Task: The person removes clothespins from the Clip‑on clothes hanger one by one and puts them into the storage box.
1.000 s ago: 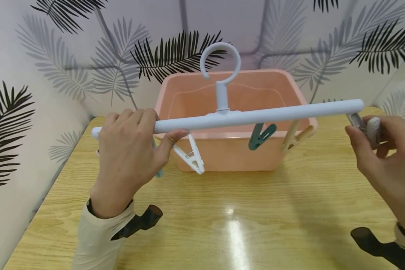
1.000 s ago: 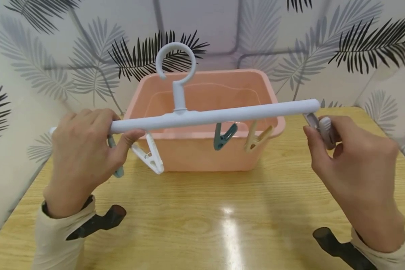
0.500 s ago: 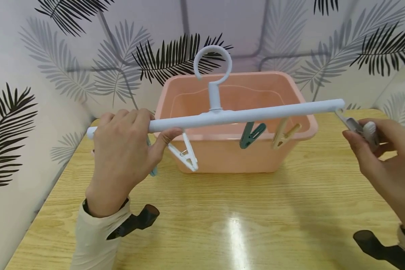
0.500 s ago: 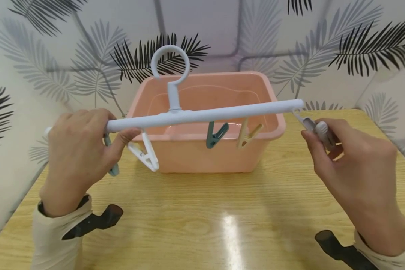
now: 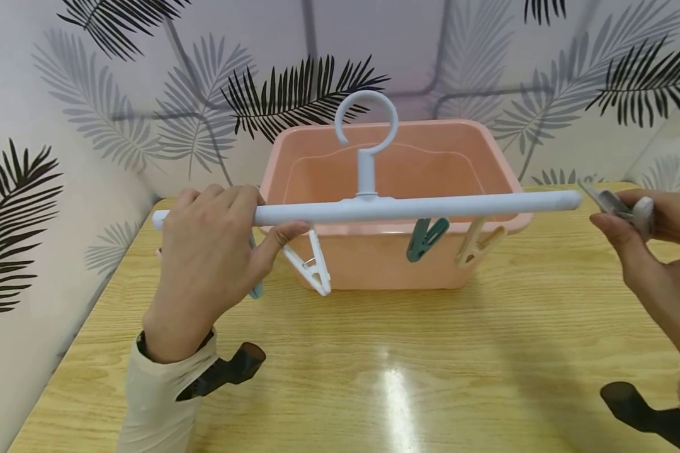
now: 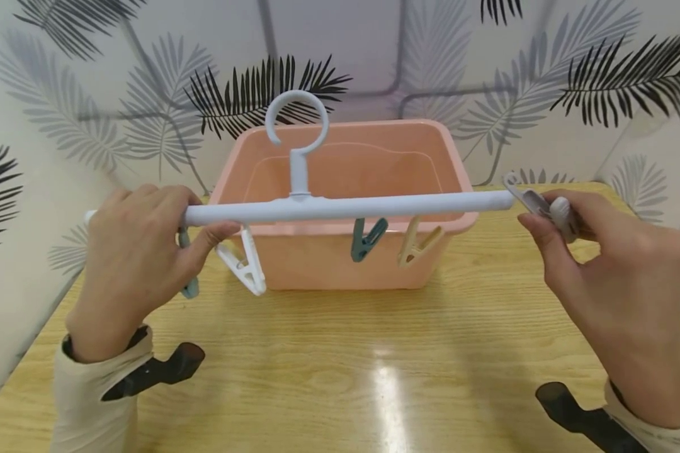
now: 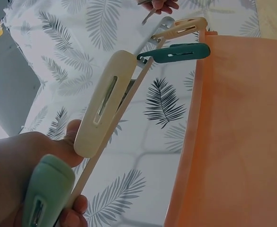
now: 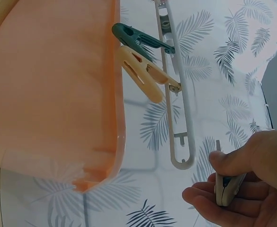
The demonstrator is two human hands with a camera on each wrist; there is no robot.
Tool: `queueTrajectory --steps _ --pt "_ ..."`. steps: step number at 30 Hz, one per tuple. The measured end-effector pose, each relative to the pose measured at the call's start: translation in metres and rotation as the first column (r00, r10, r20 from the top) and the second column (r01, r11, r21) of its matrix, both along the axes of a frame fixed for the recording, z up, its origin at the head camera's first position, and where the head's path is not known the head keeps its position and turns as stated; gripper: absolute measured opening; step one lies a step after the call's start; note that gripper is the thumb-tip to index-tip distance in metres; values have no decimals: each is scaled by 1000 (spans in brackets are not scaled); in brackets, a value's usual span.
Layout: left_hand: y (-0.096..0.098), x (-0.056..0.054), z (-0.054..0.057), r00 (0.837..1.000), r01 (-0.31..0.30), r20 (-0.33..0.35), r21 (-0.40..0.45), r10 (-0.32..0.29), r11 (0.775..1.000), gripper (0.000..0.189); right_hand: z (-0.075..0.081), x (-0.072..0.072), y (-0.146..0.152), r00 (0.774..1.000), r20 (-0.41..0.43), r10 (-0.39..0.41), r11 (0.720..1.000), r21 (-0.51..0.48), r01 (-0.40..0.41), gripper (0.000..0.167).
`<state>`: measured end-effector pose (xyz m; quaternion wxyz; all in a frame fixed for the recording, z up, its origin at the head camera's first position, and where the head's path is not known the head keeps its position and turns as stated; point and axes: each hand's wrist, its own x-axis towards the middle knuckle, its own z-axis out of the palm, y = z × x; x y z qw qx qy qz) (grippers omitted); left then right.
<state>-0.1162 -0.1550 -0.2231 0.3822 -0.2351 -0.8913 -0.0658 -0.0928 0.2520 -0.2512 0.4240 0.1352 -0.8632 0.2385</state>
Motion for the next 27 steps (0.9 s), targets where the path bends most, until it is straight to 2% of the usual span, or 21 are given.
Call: queueTrajectory --steps 10,15,18,23,27 --pt "2 0 -1 1000 8 -6 -4 -8 1000 79 2 -10 1 998 48 31 999 -32 -30 24" --pt "0 1 0 1000 16 -2 -18 -16 1000 76 10 -20 2 996 75 49 998 45 -52 24" --pt "-1 1 0 1000 19 -1 -29 -19 999 77 13 -27 2 995 98 24 992 118 -35 24" --pt "-1 2 0 1000 26 0 -40 -26 999 78 17 -36 2 995 92 -27 953 302 -2 27" --pt "-1 2 1 999 33 -21 -44 -34 999 77 21 -45 0 995 96 -7 933 359 -28 28"
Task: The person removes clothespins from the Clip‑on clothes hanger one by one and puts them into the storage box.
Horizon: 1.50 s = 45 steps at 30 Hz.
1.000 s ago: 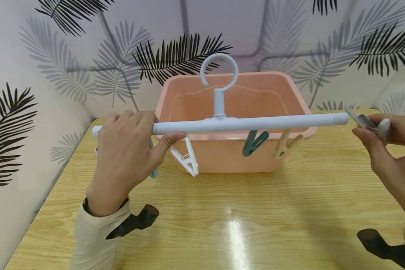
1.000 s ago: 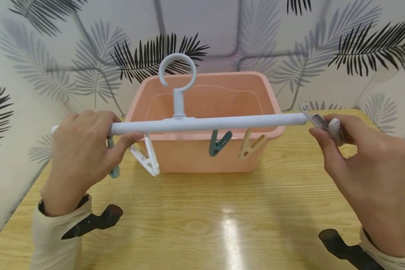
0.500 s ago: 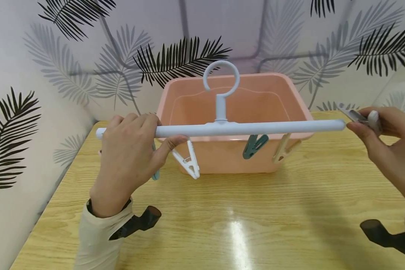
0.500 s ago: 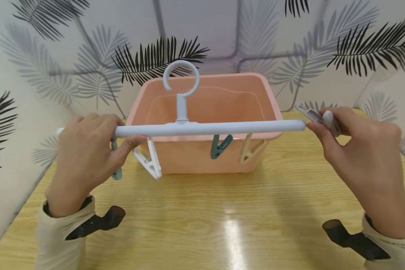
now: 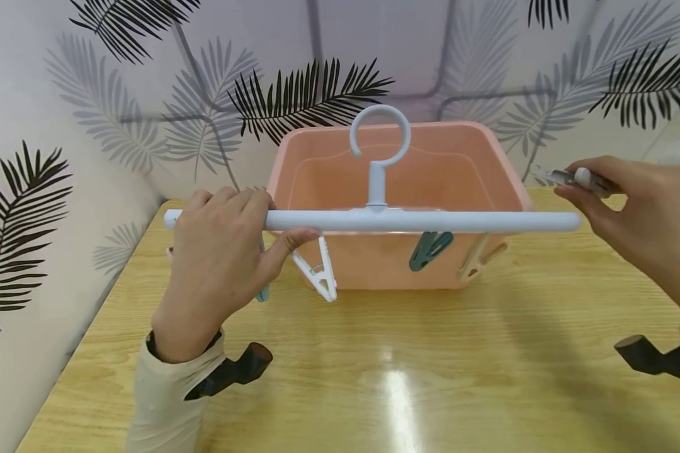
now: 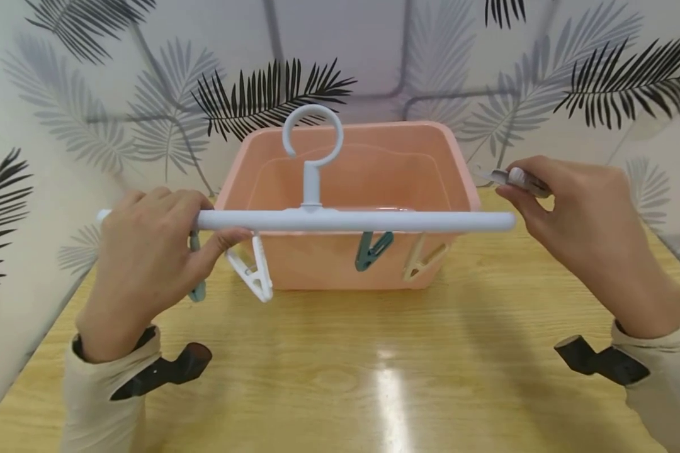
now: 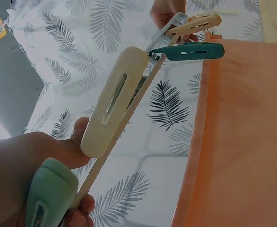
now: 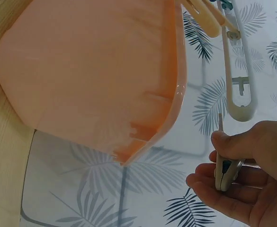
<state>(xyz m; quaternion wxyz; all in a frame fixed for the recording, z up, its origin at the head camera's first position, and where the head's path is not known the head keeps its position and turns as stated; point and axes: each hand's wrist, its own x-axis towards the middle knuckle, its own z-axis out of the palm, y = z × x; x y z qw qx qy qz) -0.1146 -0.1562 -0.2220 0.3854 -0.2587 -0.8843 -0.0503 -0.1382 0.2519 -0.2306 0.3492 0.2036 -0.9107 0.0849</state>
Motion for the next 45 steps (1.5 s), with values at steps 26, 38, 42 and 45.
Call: queueTrajectory --steps 26,38,42,45 --pt "1 -2 2 1000 -3 26 -28 4 1000 66 16 -56 -11 995 70 71 979 184 -83 23" --pt "-1 2 3 998 -24 52 7 23 1000 76 26 -80 -30 971 179 159 966 175 -190 18" --pt "-2 2 4 999 -25 47 7 25 1000 78 24 -88 -35 959 199 200 963 141 -230 13" --pt "-2 3 3 998 -27 50 9 27 1000 79 23 -93 -37 951 211 224 958 131 -255 13"
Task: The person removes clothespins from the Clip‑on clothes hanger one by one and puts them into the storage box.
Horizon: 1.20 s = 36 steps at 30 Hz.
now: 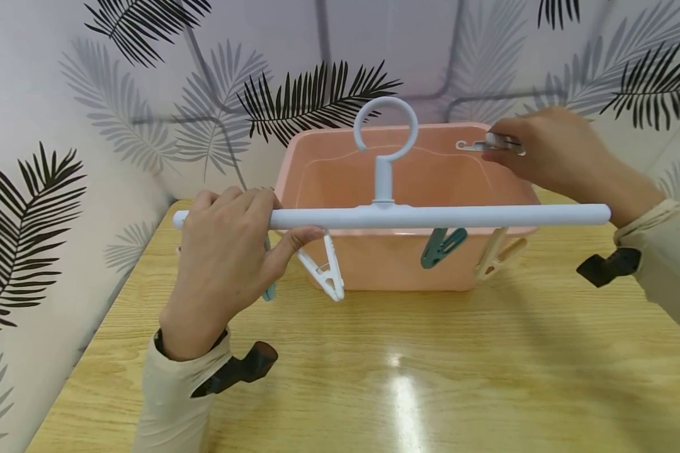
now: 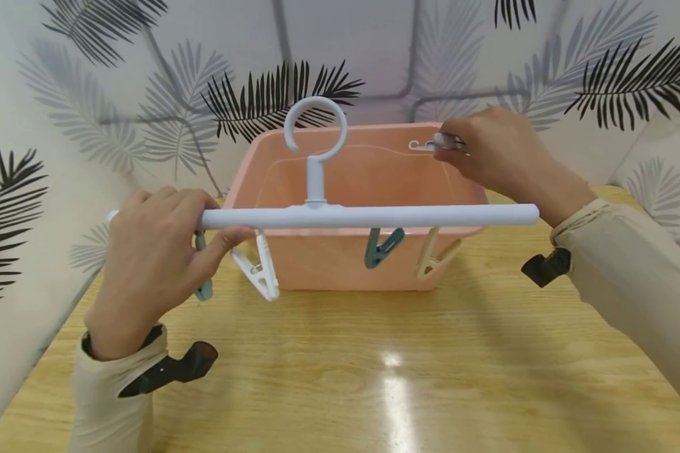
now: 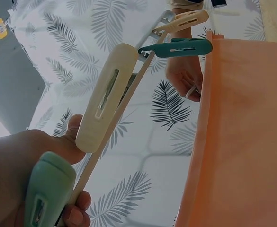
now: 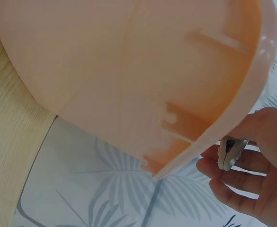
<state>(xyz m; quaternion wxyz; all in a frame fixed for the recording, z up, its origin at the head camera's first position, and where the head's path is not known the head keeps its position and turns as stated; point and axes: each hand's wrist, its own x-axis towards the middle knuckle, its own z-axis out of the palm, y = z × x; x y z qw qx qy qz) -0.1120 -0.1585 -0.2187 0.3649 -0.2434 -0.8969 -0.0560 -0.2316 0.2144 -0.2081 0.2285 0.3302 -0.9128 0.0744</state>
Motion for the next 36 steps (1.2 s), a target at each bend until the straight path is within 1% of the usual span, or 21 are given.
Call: queueTrajectory --steps 6,11,14,18,22,27,36 --pt "-1 1 -1 1000 -2 -5 5 2 1000 78 -1 -9 -7 1000 8 5 1000 20 -6 13" --pt "-2 1 -1 1000 3 -12 -4 -3 1000 79 2 -15 -13 1000 0 8 999 36 -8 15" --pt "-2 1 -1 1000 1 -6 -7 -1 1000 79 4 -18 -16 1000 4 9 998 57 -9 14" --pt "-2 1 -1 1000 -2 0 -4 2 1000 79 8 -21 -21 1000 11 13 995 95 -14 16" --pt "-2 1 -1 1000 5 -12 0 -5 1000 78 11 -23 -24 1000 18 13 992 129 -15 16" --pt "-3 0 -1 1000 15 -26 -3 -15 1000 77 15 -25 -27 999 10 36 989 145 -37 11" --pt "-4 0 -1 999 4 -32 -18 -5 1000 78 19 -30 -34 997 19 73 982 174 -75 11"
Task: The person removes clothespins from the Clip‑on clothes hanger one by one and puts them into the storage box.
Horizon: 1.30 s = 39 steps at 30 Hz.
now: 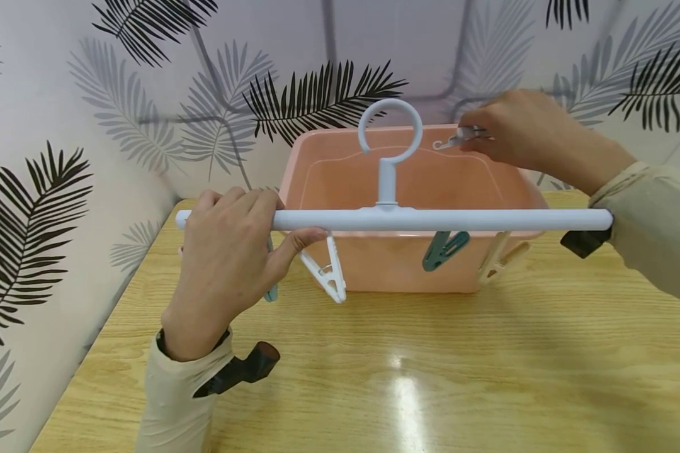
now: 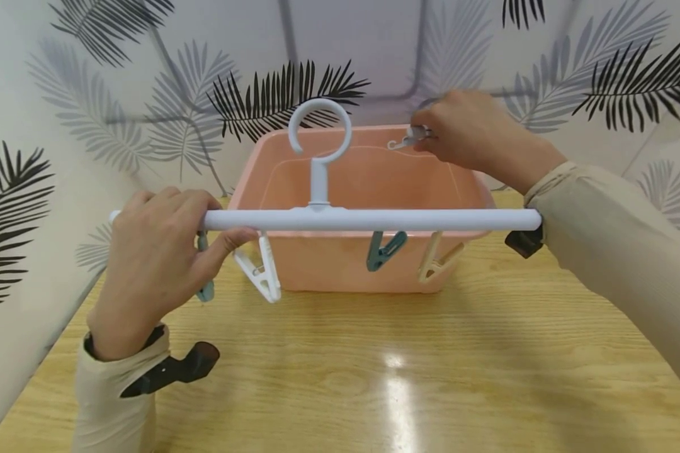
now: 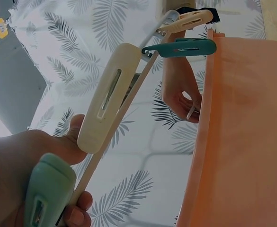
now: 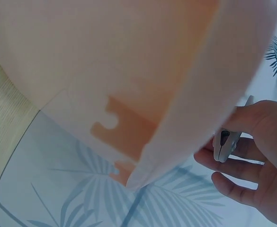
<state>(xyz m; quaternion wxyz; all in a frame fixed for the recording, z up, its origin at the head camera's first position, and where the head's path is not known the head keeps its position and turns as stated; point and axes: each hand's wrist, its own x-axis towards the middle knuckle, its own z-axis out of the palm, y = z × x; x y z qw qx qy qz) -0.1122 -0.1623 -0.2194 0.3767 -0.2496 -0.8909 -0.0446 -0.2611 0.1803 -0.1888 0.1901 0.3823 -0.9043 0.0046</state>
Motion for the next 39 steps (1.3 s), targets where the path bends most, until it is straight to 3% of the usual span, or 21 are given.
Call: queueTrajectory --steps 13,39 --pt "1 -1 0 1000 -12 9 -8 12 1000 78 -1 -7 -3 1000 6 -5 1000 30 5 16" --pt "1 -1 0 1000 8 14 -12 -7 1000 78 -1 -2 11 1000 27 -13 1000 11 13 20"
